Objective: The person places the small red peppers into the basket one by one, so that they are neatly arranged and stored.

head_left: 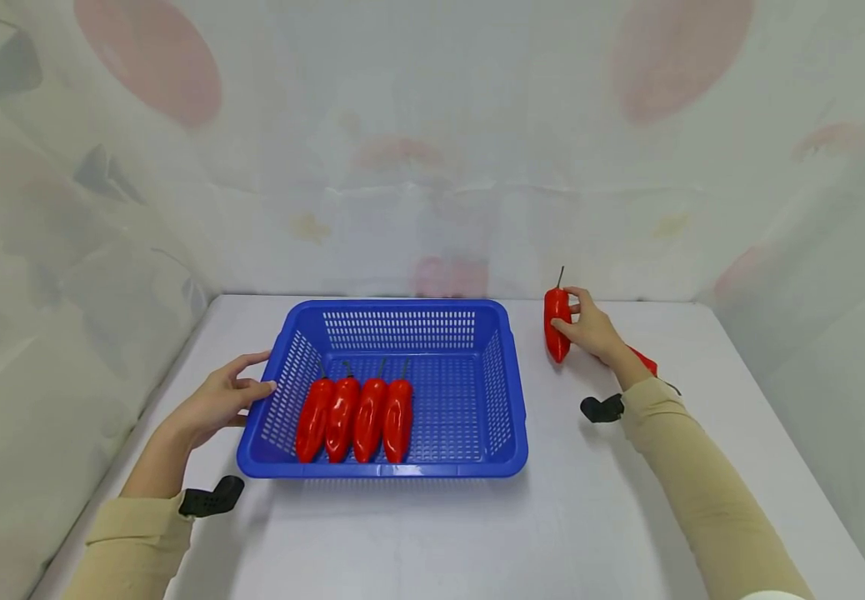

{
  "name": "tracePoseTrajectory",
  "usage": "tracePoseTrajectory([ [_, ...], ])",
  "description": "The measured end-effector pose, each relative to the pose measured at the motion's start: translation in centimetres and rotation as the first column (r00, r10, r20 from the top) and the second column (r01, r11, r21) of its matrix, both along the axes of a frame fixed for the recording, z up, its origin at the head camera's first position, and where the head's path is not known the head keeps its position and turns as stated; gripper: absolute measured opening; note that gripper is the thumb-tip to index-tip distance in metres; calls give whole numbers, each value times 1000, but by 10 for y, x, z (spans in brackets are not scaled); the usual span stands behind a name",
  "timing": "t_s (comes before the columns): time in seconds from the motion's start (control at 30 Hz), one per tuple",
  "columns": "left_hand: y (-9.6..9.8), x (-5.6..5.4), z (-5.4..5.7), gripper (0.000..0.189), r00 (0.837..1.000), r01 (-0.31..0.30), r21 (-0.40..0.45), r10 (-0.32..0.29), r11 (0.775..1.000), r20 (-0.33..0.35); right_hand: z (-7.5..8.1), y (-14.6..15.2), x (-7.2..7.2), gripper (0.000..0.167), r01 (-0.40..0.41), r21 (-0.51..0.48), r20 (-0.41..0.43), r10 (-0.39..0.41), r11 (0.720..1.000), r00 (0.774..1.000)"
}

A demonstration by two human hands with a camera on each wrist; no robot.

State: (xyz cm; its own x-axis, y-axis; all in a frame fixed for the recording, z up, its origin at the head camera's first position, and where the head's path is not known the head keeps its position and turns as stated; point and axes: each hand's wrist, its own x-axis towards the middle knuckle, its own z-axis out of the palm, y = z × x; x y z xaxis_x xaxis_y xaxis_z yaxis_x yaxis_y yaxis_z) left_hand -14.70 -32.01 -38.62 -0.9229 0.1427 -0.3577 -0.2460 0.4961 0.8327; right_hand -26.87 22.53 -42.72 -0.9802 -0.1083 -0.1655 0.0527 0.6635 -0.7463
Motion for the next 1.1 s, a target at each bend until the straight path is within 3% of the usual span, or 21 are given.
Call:
tracePoseTrajectory([
  [0.57,0,-2,1,75,1000,6,-4,-5,1000,9,20,-5,7,77,-42,-84,7,43,996,999],
  [0.9,-2,-3,-2,76,1000,5,5,-5,1000,13,37,-11,11,75,-64,-215,20,70,975,997],
  [1.1,0,-2,0,75,1000,4,-2,-4,1000,13,46,-17,11,74,-69,-214,8,72,974,997],
])
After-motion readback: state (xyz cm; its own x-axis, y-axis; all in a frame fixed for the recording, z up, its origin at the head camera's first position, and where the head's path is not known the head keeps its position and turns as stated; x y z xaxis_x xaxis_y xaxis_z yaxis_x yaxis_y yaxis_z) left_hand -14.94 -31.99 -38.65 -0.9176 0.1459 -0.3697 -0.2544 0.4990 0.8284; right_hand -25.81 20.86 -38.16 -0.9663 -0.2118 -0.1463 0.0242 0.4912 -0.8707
